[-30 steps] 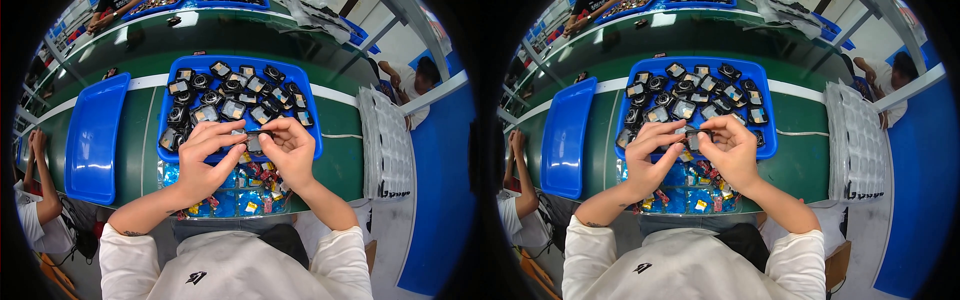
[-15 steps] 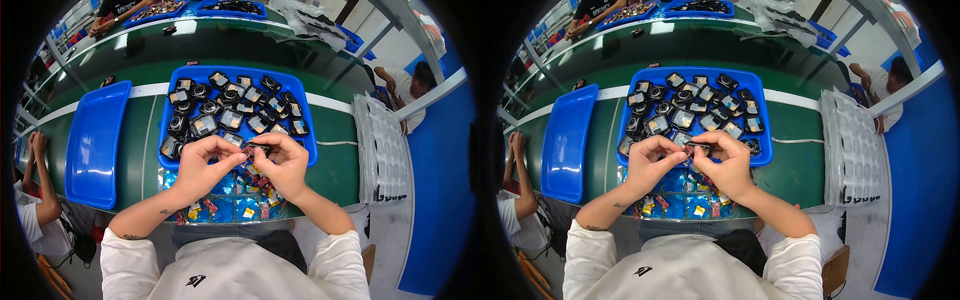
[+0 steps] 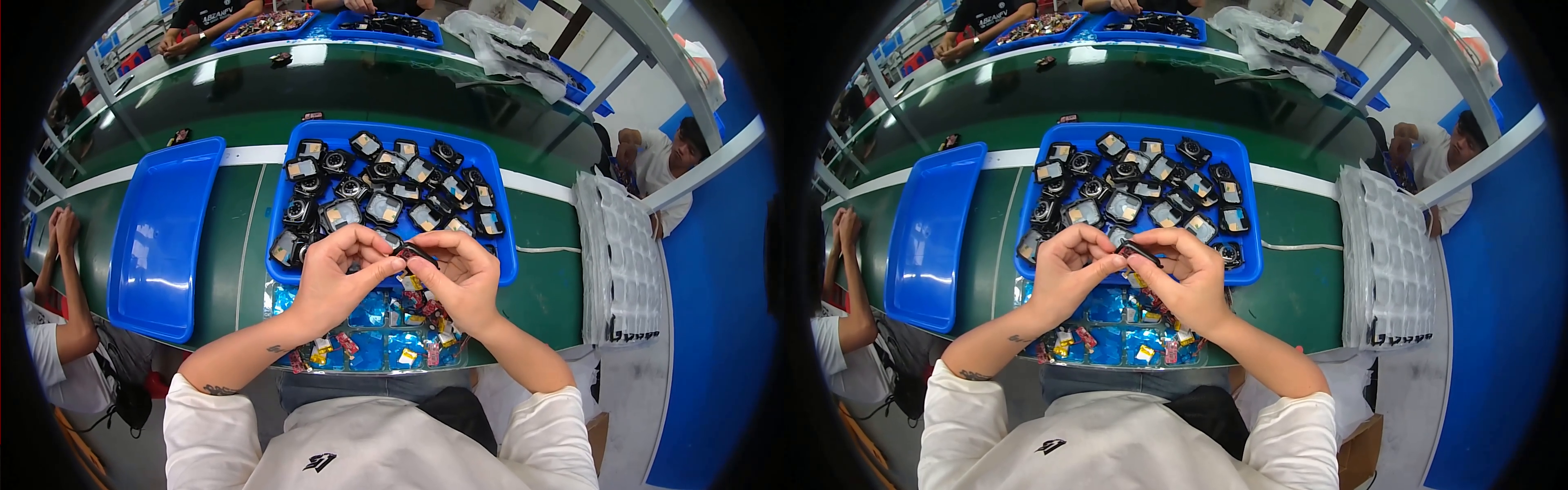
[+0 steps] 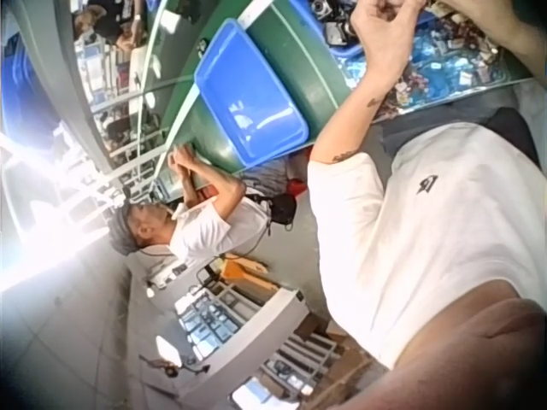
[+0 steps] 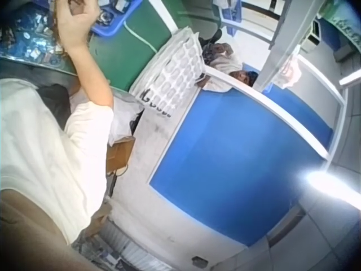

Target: The recorder is assembling small electronic wearable devices by connecting circuit boards and batteries into cases.

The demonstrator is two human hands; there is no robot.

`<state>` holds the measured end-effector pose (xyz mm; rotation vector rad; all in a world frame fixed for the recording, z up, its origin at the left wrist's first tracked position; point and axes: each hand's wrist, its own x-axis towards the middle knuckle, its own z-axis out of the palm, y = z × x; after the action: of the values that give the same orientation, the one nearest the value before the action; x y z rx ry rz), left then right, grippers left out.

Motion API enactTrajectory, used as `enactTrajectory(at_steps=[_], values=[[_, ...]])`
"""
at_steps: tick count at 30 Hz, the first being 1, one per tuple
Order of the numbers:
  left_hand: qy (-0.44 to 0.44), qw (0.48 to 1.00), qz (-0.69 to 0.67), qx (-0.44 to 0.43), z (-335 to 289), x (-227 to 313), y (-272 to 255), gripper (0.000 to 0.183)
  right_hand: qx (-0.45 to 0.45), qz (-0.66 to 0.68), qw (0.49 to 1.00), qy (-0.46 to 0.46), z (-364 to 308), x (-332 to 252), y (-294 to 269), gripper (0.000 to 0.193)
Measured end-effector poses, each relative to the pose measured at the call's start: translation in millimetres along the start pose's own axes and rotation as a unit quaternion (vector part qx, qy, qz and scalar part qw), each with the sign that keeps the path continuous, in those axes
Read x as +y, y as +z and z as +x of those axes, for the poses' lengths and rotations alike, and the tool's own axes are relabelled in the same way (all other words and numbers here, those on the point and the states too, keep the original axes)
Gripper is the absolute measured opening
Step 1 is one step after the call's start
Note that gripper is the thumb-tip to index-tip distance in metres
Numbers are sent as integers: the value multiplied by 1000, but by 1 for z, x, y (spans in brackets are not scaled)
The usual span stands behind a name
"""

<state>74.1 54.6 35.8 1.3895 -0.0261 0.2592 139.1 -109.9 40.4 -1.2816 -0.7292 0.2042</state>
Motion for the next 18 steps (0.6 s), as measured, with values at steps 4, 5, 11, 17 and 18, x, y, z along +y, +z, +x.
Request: enactTrajectory(at_steps=[4,5,11,17,18], values=[[6,1000,0,-4,0,0,-1,12,-3,-25,1000,11,3,-1,-6,24],[-2,1000,-8,-7,1,1,-2,12,-4,-38,999,6,4,-1,-7,24],[-3,1000,-30,4,1,1,-3,12,-4,-104,994,-17,3,-2,-5,24],[16,1000,-20,18,-1,-3,-2,11,-31,-185,982,-28,3,-5,-8,25],[23,999,-26,24,-2,-3,-1,11,-31,-186,982,-28,3,-6,-7,25]])
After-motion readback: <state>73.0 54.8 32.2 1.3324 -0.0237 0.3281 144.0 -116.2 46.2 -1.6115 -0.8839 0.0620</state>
